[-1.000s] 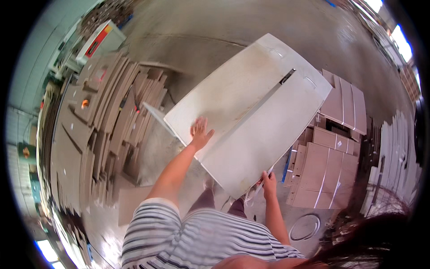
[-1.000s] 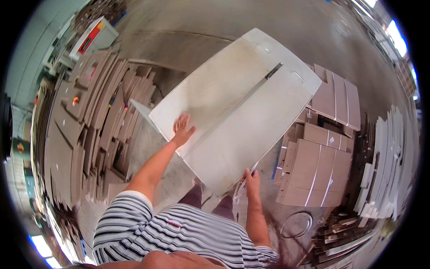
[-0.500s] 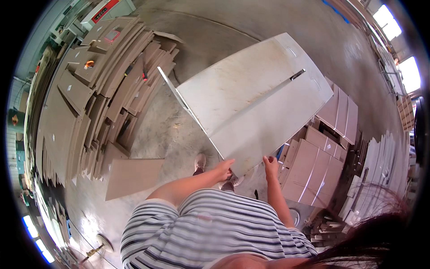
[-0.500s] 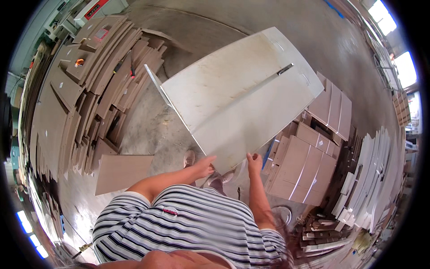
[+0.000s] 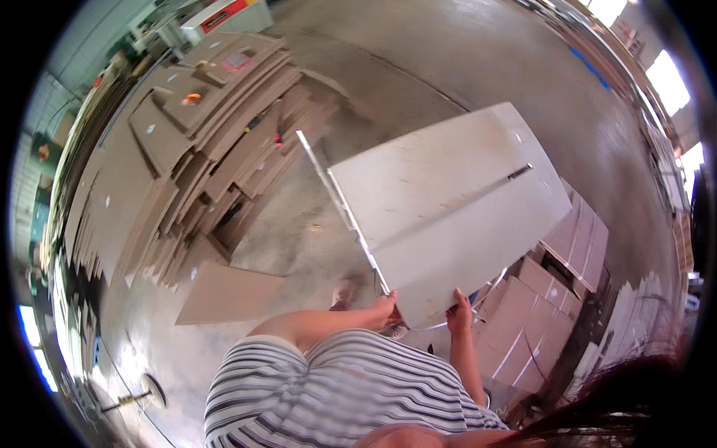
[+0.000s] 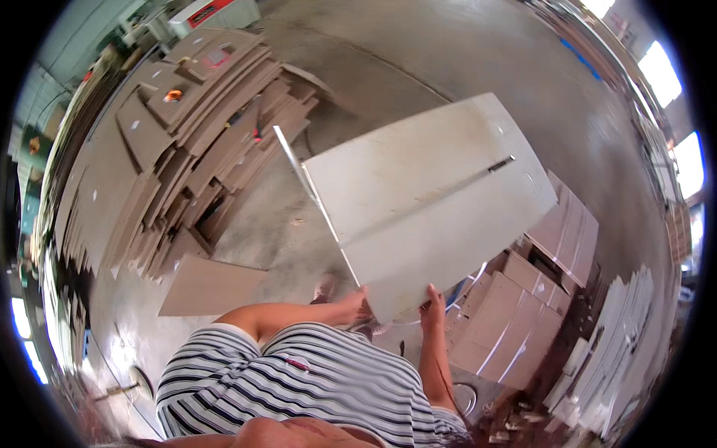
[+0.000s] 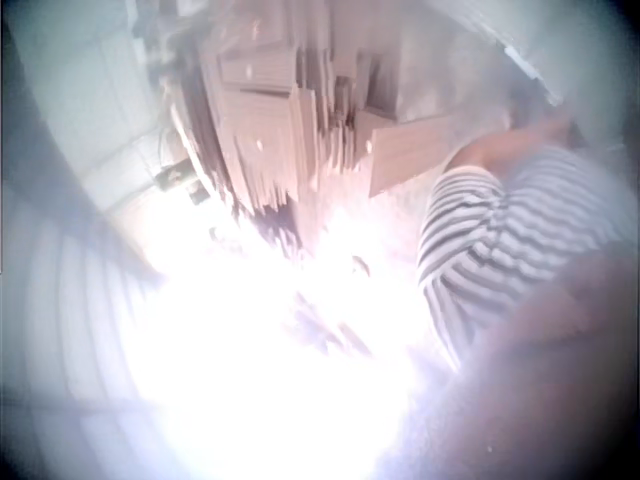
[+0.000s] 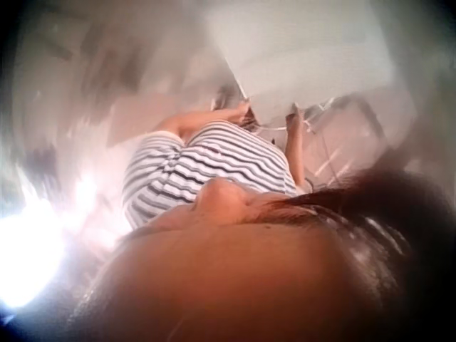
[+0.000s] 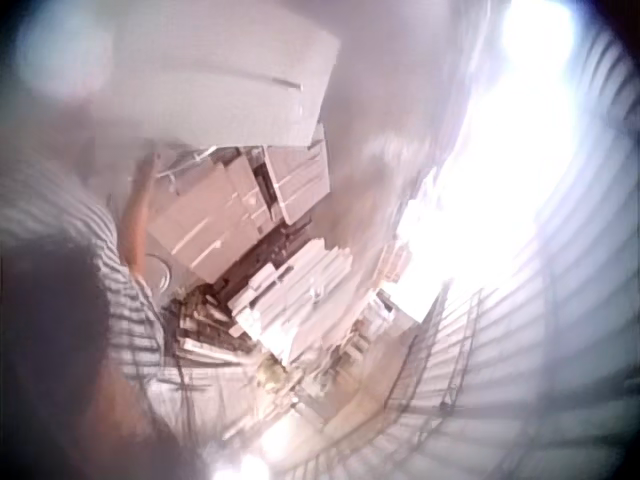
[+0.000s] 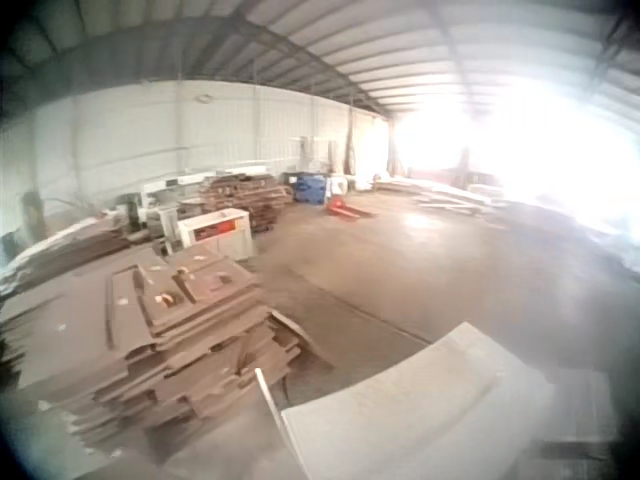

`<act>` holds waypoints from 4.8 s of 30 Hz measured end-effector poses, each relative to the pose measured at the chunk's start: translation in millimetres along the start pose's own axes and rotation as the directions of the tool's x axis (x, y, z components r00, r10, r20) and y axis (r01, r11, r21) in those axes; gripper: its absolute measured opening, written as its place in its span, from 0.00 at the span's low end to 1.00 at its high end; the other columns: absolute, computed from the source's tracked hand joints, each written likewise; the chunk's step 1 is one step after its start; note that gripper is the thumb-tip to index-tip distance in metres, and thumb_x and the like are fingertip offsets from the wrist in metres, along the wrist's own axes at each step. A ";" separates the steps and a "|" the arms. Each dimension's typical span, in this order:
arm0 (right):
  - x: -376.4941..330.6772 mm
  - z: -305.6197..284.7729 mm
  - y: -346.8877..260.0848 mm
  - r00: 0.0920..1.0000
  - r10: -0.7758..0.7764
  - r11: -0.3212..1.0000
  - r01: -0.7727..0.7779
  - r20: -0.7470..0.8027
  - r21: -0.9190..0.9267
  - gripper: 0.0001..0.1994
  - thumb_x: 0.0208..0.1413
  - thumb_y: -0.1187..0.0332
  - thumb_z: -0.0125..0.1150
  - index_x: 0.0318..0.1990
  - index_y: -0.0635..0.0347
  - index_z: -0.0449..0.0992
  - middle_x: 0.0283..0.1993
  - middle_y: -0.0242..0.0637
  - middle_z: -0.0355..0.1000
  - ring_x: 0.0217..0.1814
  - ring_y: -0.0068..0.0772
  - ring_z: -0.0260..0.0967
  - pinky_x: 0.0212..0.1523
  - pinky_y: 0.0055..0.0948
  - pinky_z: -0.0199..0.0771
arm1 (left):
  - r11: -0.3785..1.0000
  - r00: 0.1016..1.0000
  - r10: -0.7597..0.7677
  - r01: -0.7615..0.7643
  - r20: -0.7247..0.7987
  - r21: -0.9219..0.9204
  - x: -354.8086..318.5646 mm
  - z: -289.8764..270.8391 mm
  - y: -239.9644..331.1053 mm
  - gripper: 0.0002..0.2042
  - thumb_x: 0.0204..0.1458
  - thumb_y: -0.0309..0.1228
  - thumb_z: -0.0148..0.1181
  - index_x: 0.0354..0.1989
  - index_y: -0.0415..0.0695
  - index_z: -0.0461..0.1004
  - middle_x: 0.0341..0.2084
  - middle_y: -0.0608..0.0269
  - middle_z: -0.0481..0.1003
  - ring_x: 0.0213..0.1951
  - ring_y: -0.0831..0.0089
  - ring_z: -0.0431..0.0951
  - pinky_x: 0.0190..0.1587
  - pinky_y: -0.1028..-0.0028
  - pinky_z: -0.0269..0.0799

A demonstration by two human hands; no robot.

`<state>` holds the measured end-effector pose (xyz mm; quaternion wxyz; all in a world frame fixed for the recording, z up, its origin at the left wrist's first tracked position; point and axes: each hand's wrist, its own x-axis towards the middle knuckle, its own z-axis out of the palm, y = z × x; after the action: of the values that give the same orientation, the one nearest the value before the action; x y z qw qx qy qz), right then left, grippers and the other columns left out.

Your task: The person assembles a large white industrial machine in a workshop. They lift and position the top cover, insert a large spool of white filament into the internal mechanism, and secure internal components using a screwdriver. The person also handles a small plastic bag containing parts and uses a utility knife to cut a zip tie.

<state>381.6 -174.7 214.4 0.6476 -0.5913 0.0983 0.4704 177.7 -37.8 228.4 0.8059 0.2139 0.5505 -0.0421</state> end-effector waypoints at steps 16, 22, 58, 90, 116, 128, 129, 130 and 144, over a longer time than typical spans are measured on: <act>-120.5 114.8 -151.4 0.912 -0.379 0.912 0.339 0.155 0.232 0.12 0.61 0.60 0.56 0.42 0.60 0.71 0.35 0.27 0.69 0.34 0.18 0.68 0.31 0.22 0.69 | 0.978 0.968 0.107 -0.061 0.227 -0.202 -207.2 23.8 114.4 0.14 0.61 0.46 0.51 0.41 0.48 0.74 0.29 0.68 0.76 0.32 0.74 0.74 0.31 0.78 0.72; -118.5 234.2 -220.6 0.668 -0.626 0.771 0.608 0.401 0.190 0.13 0.61 0.57 0.57 0.36 0.56 0.67 0.31 0.24 0.67 0.33 0.15 0.66 0.32 0.21 0.70 | 0.855 0.779 0.394 -0.116 0.488 -0.506 -228.7 -38.4 192.6 0.13 0.63 0.36 0.46 0.50 0.43 0.70 0.44 0.62 0.76 0.42 0.72 0.77 0.36 0.76 0.77; -101.3 371.4 -285.7 -0.078 -0.800 -0.273 0.930 0.594 -0.245 0.23 0.57 0.62 0.59 0.56 0.63 0.63 0.61 0.50 0.60 0.62 0.48 0.59 0.60 0.42 0.61 | 0.367 0.542 0.782 -0.003 0.307 -0.930 -271.0 -53.5 387.3 0.08 0.58 0.31 0.56 0.34 0.37 0.74 0.28 0.58 0.78 0.36 0.69 0.80 0.40 0.74 0.82; -46.2 557.9 -285.6 -0.229 -0.839 -0.532 0.536 0.494 -0.655 0.22 0.65 0.53 0.38 0.53 0.60 0.69 0.61 0.46 0.63 0.69 0.48 0.53 0.68 0.46 0.51 | 0.631 0.325 0.547 -0.766 -0.771 0.124 49.6 -495.1 455.6 0.11 0.56 0.36 0.52 0.27 0.42 0.70 0.12 0.67 0.67 0.15 0.76 0.66 0.19 0.73 0.60; -59.5 539.9 -279.6 -0.220 -0.902 -0.424 0.622 0.372 -0.659 0.26 0.64 0.50 0.35 0.54 0.62 0.69 0.62 0.46 0.63 0.68 0.44 0.55 0.68 0.43 0.52 | 0.939 -0.054 0.312 -0.133 -0.948 0.317 213.4 -682.5 193.1 0.16 0.52 0.36 0.57 0.45 0.41 0.68 0.38 0.49 0.77 0.36 0.47 0.77 0.41 0.54 0.72; -88.5 513.4 -289.5 -0.063 -0.888 -0.310 0.815 0.456 -0.489 0.32 0.63 0.46 0.34 0.60 0.65 0.65 0.65 0.47 0.59 0.69 0.43 0.53 0.69 0.39 0.47 | 0.475 0.552 0.812 -0.436 -0.190 0.764 3.1 -395.2 101.2 0.10 0.47 0.26 0.58 0.38 0.43 0.66 0.28 0.56 0.69 0.33 0.60 0.72 0.35 0.62 0.69; -100.5 525.8 -286.6 -0.096 -0.852 -0.355 0.828 0.515 -0.434 0.31 0.63 0.48 0.35 0.61 0.67 0.62 0.66 0.49 0.56 0.70 0.45 0.50 0.70 0.39 0.44 | 0.397 0.562 0.822 -0.452 -0.090 0.799 -15.1 -377.9 99.5 0.10 0.48 0.26 0.58 0.37 0.43 0.66 0.28 0.58 0.68 0.33 0.62 0.72 0.35 0.63 0.69; -97.2 520.2 -289.6 -0.166 -0.804 -0.452 0.795 0.571 -0.404 0.29 0.64 0.52 0.38 0.63 0.67 0.58 0.68 0.50 0.53 0.72 0.47 0.48 0.70 0.40 0.43 | 0.309 0.574 0.818 -0.478 0.026 0.822 -31.5 -357.9 101.2 0.09 0.48 0.26 0.58 0.37 0.43 0.66 0.28 0.59 0.68 0.32 0.63 0.71 0.35 0.64 0.69; -114.0 226.1 -81.2 0.889 -0.256 0.834 0.402 0.381 -0.377 0.25 0.63 0.51 0.51 0.53 0.67 0.64 0.47 0.45 0.70 0.49 0.33 0.67 0.50 0.30 0.67 | -0.266 0.084 0.787 -0.847 0.611 0.459 -95.6 -11.0 133.4 0.17 0.49 0.26 0.62 0.44 0.39 0.61 0.32 0.56 0.65 0.29 0.70 0.67 0.32 0.72 0.65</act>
<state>282.2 -25.3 410.6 0.5736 -0.6491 -0.2210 0.4482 171.3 71.3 351.4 0.4456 0.8384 0.1415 0.2802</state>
